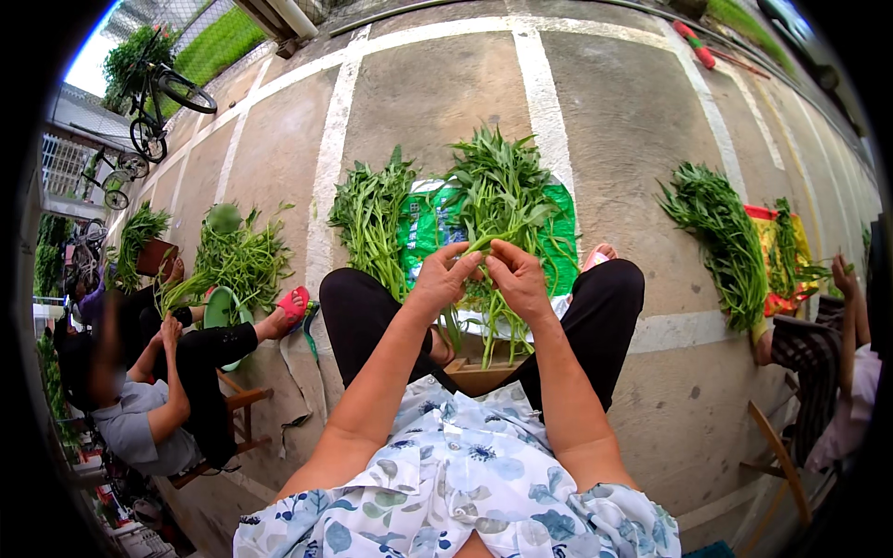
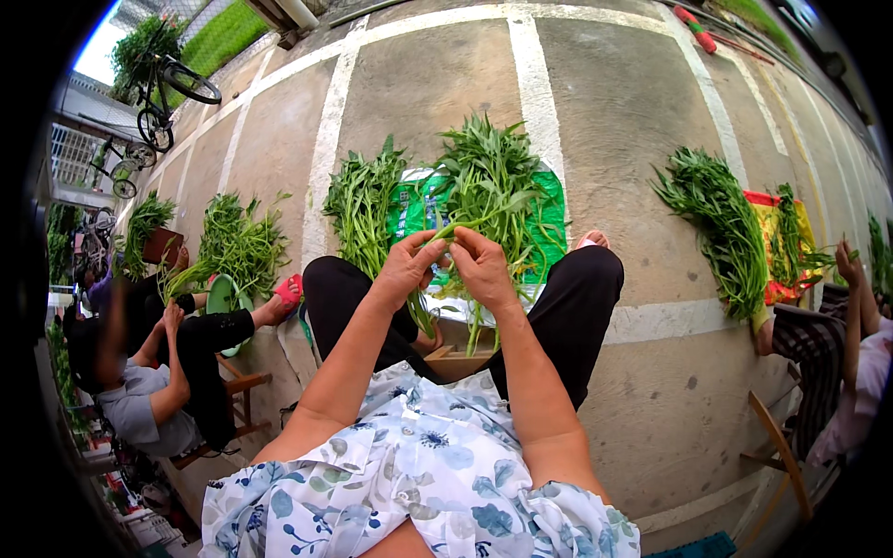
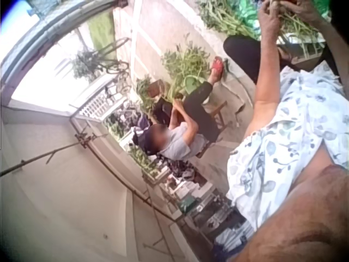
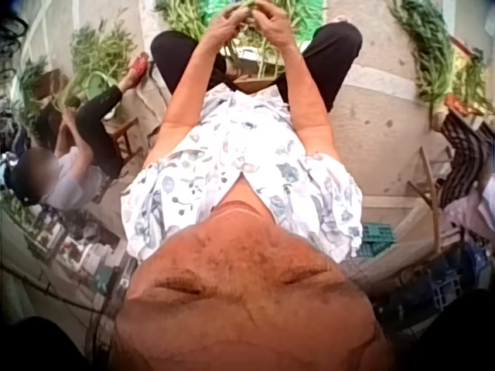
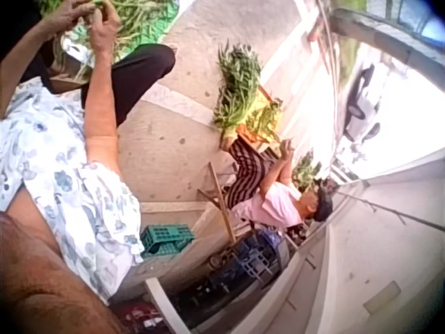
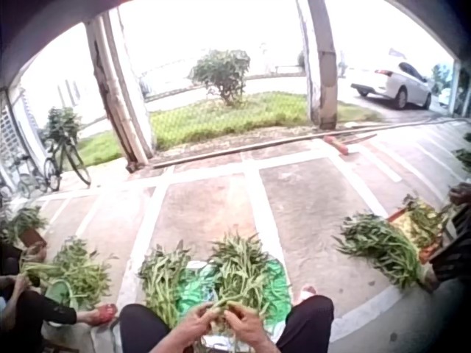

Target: The person cleans leafy green vegetables by hand, picking individual leaves and stems from a pile and sorting them onto a green plastic mat.

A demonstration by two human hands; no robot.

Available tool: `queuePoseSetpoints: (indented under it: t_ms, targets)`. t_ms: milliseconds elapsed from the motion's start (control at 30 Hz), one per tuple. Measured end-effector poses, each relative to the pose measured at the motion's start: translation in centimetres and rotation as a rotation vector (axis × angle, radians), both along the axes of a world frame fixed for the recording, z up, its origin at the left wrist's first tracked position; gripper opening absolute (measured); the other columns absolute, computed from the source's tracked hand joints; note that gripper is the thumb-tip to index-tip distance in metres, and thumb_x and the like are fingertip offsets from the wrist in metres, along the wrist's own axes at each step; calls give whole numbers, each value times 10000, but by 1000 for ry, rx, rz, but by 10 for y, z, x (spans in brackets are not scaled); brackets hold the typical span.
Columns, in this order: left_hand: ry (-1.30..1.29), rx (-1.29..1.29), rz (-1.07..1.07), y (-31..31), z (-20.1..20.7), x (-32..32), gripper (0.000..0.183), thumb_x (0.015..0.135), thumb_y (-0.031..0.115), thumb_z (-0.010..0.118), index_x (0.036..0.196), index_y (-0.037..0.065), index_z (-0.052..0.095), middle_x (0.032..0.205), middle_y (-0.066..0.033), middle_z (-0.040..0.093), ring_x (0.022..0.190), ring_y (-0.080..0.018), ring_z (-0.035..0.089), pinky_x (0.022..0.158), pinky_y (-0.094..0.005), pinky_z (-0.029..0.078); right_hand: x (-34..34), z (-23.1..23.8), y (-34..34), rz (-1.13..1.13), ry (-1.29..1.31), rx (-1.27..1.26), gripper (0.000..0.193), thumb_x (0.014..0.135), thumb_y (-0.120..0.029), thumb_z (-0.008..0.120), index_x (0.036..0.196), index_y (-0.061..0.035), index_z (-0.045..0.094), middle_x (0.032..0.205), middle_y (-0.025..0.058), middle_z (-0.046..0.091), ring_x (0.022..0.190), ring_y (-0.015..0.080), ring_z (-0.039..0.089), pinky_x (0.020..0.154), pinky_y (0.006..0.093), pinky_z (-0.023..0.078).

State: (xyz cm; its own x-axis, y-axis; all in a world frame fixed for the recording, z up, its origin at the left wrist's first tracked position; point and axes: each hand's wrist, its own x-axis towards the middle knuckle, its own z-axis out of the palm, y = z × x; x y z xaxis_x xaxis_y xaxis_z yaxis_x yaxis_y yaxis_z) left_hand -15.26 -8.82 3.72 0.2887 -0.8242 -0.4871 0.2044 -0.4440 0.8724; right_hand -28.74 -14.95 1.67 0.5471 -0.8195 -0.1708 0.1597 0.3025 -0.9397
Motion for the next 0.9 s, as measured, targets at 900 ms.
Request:
queuePoseSetpoints:
  t_ms: [900]
  targets:
    - [91, -58, 186, 5, -3, 12, 159, 753, 99, 654, 868, 29, 570, 673, -8, 571, 423, -53, 439, 388, -193, 335, 6, -20, 4, -100, 83, -177, 340, 826, -78, 587, 1134, 48, 517, 893, 81, 617, 716, 80, 550, 622, 215, 446]
